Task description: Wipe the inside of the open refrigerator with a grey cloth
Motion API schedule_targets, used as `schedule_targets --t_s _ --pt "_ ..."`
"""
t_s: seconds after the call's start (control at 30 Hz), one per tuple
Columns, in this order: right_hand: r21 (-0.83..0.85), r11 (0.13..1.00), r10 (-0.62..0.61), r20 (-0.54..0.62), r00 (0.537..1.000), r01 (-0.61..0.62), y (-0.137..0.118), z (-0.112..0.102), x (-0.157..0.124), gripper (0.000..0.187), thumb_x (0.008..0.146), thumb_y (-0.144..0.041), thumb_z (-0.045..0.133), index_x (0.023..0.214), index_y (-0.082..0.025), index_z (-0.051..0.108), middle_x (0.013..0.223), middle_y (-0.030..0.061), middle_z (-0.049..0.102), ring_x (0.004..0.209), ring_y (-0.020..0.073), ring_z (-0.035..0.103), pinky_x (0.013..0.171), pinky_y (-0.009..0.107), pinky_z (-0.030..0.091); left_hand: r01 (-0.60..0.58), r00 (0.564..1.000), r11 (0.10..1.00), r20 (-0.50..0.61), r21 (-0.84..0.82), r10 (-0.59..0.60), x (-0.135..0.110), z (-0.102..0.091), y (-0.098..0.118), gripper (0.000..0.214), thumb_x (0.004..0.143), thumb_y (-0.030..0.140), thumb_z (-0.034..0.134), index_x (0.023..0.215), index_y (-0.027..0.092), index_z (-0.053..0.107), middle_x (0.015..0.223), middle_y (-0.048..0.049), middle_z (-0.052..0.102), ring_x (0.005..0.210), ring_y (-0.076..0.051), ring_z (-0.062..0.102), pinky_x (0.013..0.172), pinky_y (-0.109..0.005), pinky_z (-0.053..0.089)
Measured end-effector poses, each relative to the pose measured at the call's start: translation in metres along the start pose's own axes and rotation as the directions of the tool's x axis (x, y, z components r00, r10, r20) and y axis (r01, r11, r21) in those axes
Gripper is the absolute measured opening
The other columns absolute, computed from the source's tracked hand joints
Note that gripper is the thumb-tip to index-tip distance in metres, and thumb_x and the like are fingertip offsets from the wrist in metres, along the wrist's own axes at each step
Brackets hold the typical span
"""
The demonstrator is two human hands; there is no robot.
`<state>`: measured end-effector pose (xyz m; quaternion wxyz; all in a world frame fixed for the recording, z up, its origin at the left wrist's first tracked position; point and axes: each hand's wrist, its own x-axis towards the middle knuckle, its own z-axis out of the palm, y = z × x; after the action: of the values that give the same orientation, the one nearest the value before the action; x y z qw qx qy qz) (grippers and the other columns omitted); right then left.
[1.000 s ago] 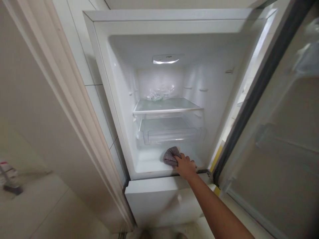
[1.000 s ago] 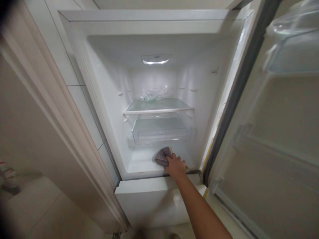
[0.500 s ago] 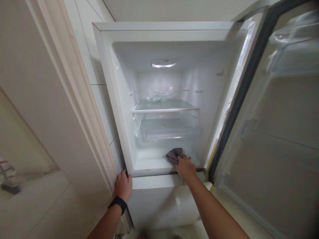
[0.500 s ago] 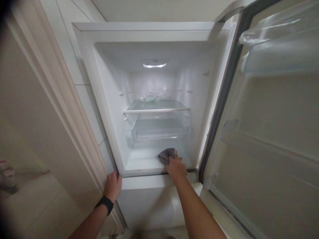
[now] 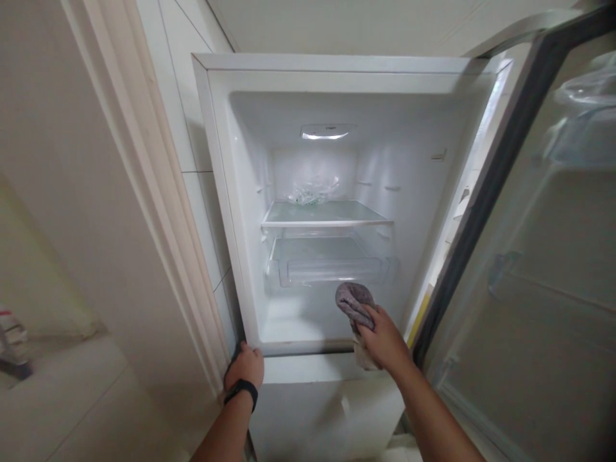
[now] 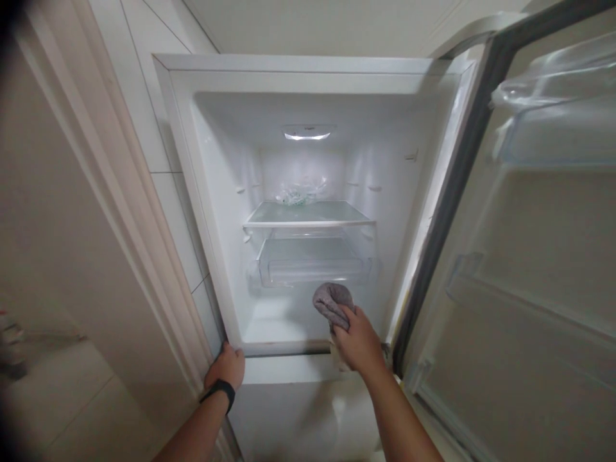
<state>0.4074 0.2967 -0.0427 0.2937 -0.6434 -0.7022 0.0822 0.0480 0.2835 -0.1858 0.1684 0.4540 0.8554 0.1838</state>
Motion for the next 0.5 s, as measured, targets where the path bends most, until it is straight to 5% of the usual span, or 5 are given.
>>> schedule_targets --t_s 0.17,0.33,0.5 --pt "0.360 0.929 -0.018 -0.174 0.985 0.081 -0.006 -0.022 -0.009 0.050 0.088 -0.048 0.056 0.129 -0.021 0.068 0.130 0.0117 0.061 0.124 0.0276 0.058 0.113 0.043 0.043 0.011 1.000 1.000 -0.019 0.029 -0.011 0.006 0.005 -0.001 0.046 0.094 0.044 0.025 0.123 0.018 0.049 0.106 -0.0194 0.077 0.099 -0.036 0.075 0.088 -0.052 0.058" --pt "0.332 0.943 0.072 -0.101 0.992 -0.035 0.001 -0.017 -0.016 0.055 0.087 -0.049 0.055 0.130 -0.017 0.067 0.128 0.0134 0.060 0.122 0.0295 0.059 0.113 0.047 0.042 0.000 1.000 0.999 -0.016 0.040 0.001 0.007 0.008 -0.004 0.049 0.093 0.046 0.028 0.127 0.016 0.046 0.106 -0.0199 0.076 0.100 -0.038 0.074 0.091 -0.054 0.058" --pt "0.302 0.948 0.105 0.007 0.994 -0.102 0.017 0.010 -0.050 0.057 0.085 -0.047 0.053 0.129 -0.015 0.068 0.131 0.0149 0.061 0.123 0.0303 0.059 0.114 0.046 0.043 -0.005 1.000 0.999 0.003 0.039 0.005 0.006 0.006 -0.005 0.053 0.094 0.044 0.026 0.135 0.014 0.041 0.106 -0.0208 0.076 0.101 -0.039 0.074 0.090 -0.055 0.058"
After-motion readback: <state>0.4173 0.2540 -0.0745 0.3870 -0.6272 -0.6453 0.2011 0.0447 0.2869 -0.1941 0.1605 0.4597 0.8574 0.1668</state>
